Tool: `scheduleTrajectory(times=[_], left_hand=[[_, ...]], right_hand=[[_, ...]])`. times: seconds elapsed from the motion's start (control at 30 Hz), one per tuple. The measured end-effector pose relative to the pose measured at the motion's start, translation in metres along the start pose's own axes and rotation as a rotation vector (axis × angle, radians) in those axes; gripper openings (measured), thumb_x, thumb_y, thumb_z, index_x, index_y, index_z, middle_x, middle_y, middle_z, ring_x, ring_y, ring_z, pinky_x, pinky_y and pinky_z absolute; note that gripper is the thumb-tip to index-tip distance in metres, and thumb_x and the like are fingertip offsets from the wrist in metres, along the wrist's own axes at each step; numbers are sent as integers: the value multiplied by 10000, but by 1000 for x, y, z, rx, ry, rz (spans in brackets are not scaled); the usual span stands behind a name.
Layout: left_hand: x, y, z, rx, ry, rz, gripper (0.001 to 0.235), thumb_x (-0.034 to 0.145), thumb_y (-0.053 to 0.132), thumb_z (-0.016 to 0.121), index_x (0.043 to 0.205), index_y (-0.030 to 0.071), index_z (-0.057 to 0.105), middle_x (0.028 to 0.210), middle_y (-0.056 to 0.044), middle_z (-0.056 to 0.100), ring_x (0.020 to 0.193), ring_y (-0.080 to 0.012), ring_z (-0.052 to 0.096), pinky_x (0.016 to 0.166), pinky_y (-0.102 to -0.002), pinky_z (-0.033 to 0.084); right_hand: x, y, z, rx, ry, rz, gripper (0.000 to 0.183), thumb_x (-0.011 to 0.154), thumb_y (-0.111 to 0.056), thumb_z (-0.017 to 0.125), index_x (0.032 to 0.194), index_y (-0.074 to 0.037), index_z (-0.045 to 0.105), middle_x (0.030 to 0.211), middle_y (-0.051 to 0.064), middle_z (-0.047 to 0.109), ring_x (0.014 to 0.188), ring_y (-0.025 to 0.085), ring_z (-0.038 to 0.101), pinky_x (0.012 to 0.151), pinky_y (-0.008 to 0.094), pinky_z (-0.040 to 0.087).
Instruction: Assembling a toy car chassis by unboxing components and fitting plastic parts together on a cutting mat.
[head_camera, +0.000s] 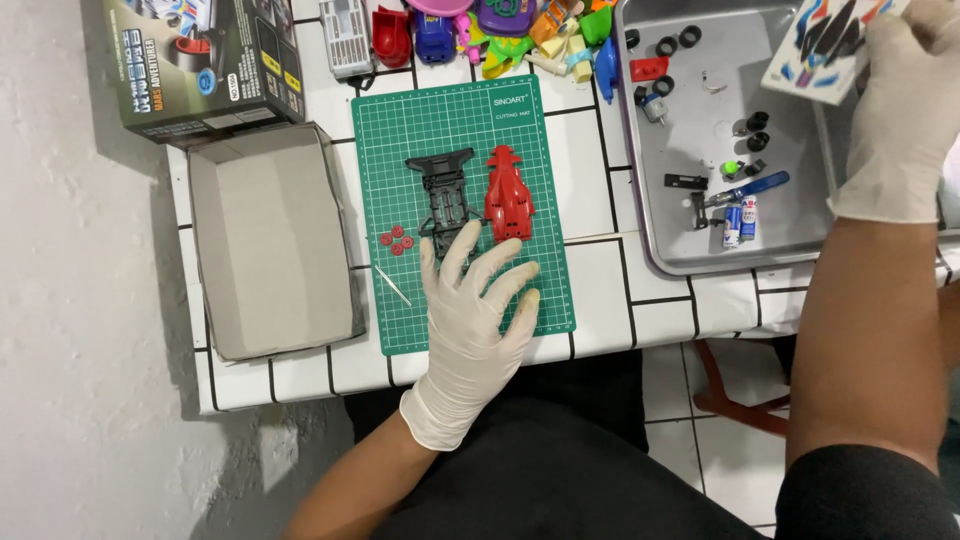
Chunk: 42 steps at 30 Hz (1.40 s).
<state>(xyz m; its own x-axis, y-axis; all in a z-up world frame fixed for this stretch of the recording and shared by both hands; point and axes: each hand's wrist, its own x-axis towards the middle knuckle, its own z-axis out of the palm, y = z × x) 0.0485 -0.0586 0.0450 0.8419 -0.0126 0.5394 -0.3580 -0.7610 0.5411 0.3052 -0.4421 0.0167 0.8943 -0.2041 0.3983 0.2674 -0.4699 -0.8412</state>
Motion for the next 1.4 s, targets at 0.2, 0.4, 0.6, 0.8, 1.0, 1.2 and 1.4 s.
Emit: scheduleTrajectory(times=[0.2,0.4,0.6,0.8,1.0,1.2,1.4], left_hand=[[2,2,-2,-6,-4,7,161,942,156,674,1103,163,678,1237,-22,667,1359,-401,507,1203,-750,168],[12,11,-2,-27,-36,31,168,929,135,680,1096,147,662,1227,-37,674,1365,-398,501,1175,-762,223],[39,28,6,-16,-22,179,142,950,181,672,1074,113,682,1219,-59,668,1307,-406,532,1187,-696,264],[48,33,29,-20,-75,171,191,903,171,657,1075,125,729,1176,-44,677,1296,-394,528,1183,-679,259],[47,33,52,-34,-89,157,158,896,177,667,1033,131,732,1145,-15,694,1275,-355,542,1181,-686,287],[62,34,77,-39,-164,165,164,906,242,648,1006,138,725,1130,-14,698,1285,-349,535,1186,-679,290],[104,54,129,114,-242,317,172,909,170,631,1043,116,724,1084,-37,730,1270,-404,571,1172,-650,355]], right_hand=[[-6,-31,13,-129,-7,108,219,1046,65,616,1114,-114,723,873,-52,549,736,57,382,617,262,292],[-11,18,14,-618,-379,-78,269,955,-49,765,1221,-69,796,1183,205,656,901,312,666,804,442,549],[-16,-1,21,-775,-450,241,225,939,-220,709,1140,-187,806,1000,93,757,841,284,685,603,461,542],[-30,-20,7,-684,-456,100,275,907,-123,653,1144,-139,794,1085,146,727,922,324,659,799,414,512],[-42,-7,9,-818,-528,86,313,947,-138,605,1206,-149,781,1030,234,750,905,436,679,811,482,529],[-47,-12,8,-757,-525,140,241,943,-83,719,1178,-105,769,1064,232,735,944,390,684,847,463,547],[-61,-48,-4,-600,-498,149,185,927,-85,722,1106,-111,760,1014,115,752,901,258,677,848,362,511]])
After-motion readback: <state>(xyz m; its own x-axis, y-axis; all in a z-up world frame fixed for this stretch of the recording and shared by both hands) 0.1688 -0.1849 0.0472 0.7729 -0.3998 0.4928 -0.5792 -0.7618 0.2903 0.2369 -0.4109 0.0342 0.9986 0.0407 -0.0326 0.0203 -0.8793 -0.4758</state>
